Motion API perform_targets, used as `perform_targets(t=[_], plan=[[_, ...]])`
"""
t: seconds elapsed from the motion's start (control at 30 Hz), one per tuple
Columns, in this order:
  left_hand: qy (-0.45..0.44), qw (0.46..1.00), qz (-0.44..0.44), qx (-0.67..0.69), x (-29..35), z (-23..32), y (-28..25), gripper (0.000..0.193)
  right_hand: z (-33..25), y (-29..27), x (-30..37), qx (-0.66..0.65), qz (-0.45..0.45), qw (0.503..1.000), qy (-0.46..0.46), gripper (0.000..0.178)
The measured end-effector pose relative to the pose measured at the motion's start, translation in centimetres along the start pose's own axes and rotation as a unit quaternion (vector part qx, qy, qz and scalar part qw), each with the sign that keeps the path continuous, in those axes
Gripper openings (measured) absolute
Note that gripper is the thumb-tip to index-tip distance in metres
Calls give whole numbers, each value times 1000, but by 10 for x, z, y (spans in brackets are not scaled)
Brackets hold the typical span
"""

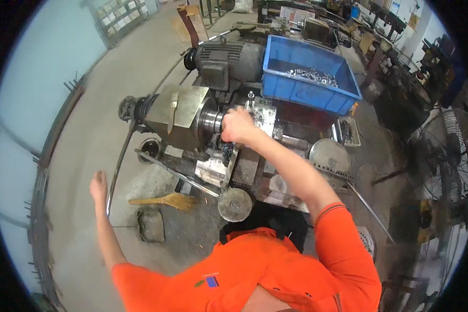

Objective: The person operates a metal turning machine, repeatedly inserting small metal pieces into the chuck, engaging the machine, and removing the finished parts. They place the processed pieces into a perforated metal tray and occasionally inspect a piece by hand.

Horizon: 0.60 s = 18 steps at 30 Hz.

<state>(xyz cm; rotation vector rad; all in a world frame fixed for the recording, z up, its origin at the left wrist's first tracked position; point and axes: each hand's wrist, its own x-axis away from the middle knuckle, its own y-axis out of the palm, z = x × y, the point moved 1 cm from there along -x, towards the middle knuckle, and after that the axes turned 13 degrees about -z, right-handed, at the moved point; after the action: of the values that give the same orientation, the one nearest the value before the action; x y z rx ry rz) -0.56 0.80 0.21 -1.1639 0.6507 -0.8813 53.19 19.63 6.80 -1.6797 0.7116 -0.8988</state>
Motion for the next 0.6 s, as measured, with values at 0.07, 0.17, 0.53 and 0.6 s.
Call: perform_targets(t=[0.07,0.17,0.53,0.6], plan=[[-62,996,-2,-66,23,-3,48,52,0,6,-16,19,-3,999,30,33],[-98,995,6,12,84,39,40,56,-7,10,-12,5,1,1000,7,33],[47,957,-227,175,60,72,30,27,24,-26,21,-59,67,993,71,25],[10,914,-265,308,40,74,54,23,65,-47,36,-107,107,980,133,24]])
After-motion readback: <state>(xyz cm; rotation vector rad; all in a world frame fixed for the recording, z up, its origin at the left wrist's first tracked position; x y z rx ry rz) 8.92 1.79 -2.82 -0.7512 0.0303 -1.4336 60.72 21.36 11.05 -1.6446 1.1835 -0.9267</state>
